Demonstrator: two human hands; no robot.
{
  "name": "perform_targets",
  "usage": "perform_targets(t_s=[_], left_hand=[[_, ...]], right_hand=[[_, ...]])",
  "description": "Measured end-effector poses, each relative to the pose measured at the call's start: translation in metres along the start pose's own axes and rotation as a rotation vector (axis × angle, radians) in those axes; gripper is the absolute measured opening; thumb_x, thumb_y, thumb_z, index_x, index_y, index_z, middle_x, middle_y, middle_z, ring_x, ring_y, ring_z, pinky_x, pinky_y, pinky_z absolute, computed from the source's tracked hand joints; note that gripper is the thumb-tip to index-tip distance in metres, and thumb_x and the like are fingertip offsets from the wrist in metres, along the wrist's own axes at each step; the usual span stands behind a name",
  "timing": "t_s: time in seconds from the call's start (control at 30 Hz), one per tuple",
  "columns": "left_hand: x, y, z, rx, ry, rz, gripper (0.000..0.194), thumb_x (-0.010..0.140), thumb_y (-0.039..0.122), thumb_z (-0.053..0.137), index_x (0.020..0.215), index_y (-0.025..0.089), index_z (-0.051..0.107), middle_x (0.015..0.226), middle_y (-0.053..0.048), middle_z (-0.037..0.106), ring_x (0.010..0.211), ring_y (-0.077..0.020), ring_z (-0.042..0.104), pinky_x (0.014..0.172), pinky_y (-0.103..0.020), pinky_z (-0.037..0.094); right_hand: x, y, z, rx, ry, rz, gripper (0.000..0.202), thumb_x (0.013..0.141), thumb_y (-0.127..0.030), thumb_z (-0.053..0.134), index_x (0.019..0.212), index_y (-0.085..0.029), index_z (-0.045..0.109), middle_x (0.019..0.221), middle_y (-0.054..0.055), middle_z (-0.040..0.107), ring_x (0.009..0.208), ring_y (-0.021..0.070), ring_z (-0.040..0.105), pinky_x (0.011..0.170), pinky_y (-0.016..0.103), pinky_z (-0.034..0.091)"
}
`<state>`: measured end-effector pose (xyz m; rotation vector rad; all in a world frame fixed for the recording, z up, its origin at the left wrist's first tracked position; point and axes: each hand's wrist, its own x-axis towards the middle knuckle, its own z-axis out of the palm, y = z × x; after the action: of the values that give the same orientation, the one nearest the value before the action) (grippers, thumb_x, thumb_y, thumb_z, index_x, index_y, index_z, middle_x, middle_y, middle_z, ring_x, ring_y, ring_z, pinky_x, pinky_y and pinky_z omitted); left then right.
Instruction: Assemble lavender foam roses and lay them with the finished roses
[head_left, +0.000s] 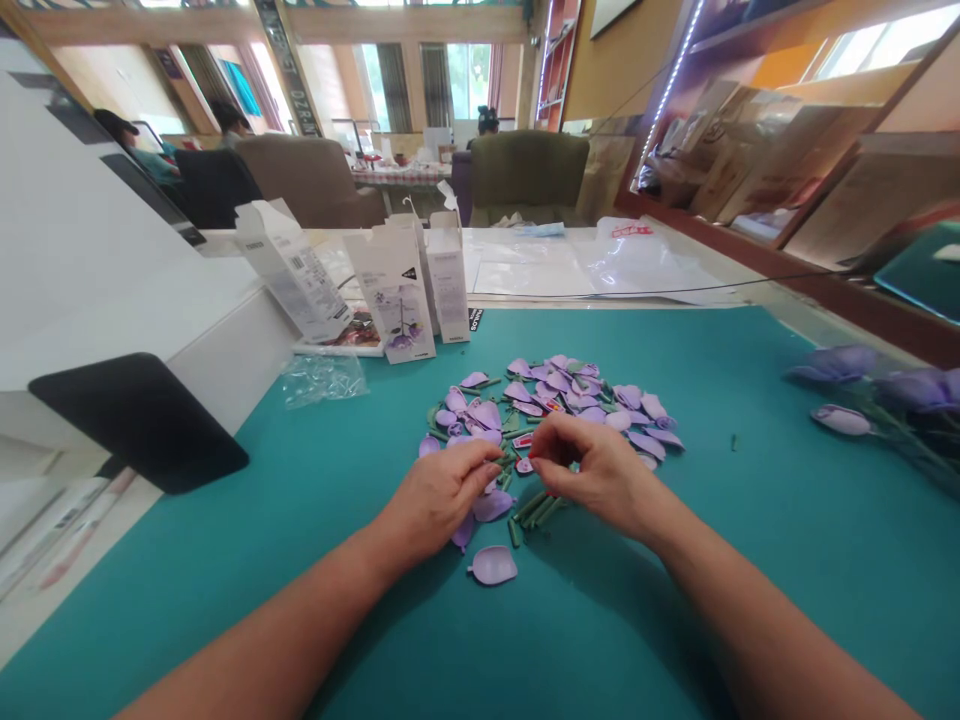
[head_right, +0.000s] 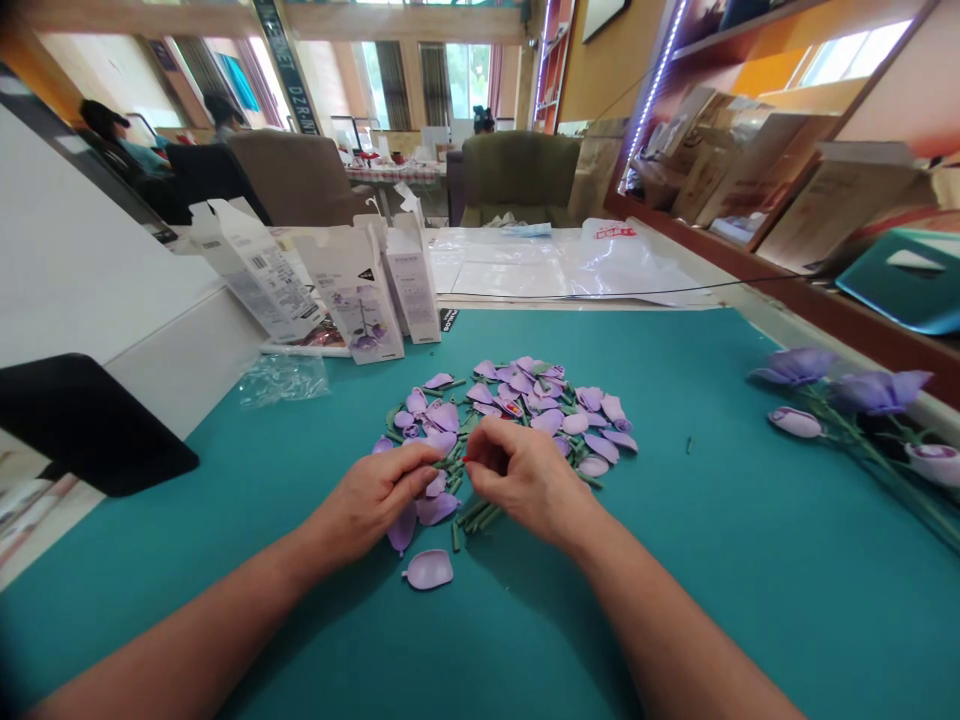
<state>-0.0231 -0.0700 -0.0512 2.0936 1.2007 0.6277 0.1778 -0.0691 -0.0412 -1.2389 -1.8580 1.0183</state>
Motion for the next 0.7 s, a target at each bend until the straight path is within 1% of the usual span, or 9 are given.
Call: perform_targets(t_s=[0.1, 0.23, 0.43, 0.57, 0.7], left_hand=[[0.0, -0.001, 0.001, 0.036, 0.016, 0.033, 0.024, 0.092, 0.029, 0.042, 0.1, 0.021, 0.063, 0.097, -0.004, 0.069, 0.09, -0.0186, 0.061, 0.081, -0.03, 0.047], [-0.001, -0.001, 0.001, 0.056, 0.022, 0.044, 0.023, 0.093, 0.029, 0.042, 0.1, 0.021, 0.062, 0.099, -0.004, 0.069, 0.091, -0.0186, 0.061, 0.082, -0.03, 0.047], [-0.001, -0.001, 0.001, 0.1, 0.026, 0.092, 0.022, 0.094, 0.025, 0.042, 0.102, 0.02, 0.061, 0.1, -0.004, 0.068, 0.092, -0.0183, 0.062, 0.081, -0.029, 0.047], [-0.002, -0.003, 0.002, 0.216, 0.045, 0.15, 0.019, 0.094, 0.023, 0.042, 0.1, 0.02, 0.061, 0.095, -0.003, 0.068, 0.087, -0.0174, 0.062, 0.076, -0.027, 0.047], [-0.004, -0.006, 0.004, 0.333, 0.07, 0.23, 0.02, 0.095, 0.022, 0.041, 0.098, 0.018, 0.061, 0.088, -0.003, 0.067, 0.078, -0.0167, 0.061, 0.07, -0.027, 0.047]], right_hand=[[0.0, 0.0, 0.002, 0.036, -0.015, -0.034, 0.003, 0.078, -0.021, 0.056, 0.075, -0.021, 0.056, 0.062, -0.004, 0.053, 0.056, 0.0106, 0.045, 0.05, 0.023, 0.035], [0.001, 0.004, 0.004, -0.05, 0.0, -0.087, 0.005, 0.082, -0.023, 0.057, 0.078, -0.021, 0.059, 0.07, -0.001, 0.06, 0.063, 0.0124, 0.05, 0.057, 0.025, 0.039], [0.001, 0.007, 0.005, -0.27, 0.045, -0.188, 0.009, 0.085, -0.02, 0.056, 0.078, -0.021, 0.06, 0.075, 0.001, 0.065, 0.068, 0.0141, 0.058, 0.06, 0.025, 0.041], [-0.001, 0.01, 0.007, -0.472, 0.062, -0.29, 0.012, 0.087, -0.016, 0.052, 0.08, -0.02, 0.06, 0.079, 0.003, 0.066, 0.071, 0.015, 0.061, 0.063, 0.025, 0.042], [-0.001, 0.017, 0.008, -0.627, 0.042, -0.369, 0.011, 0.087, -0.014, 0.052, 0.081, -0.02, 0.06, 0.078, 0.003, 0.067, 0.069, 0.0154, 0.063, 0.06, 0.024, 0.042]])
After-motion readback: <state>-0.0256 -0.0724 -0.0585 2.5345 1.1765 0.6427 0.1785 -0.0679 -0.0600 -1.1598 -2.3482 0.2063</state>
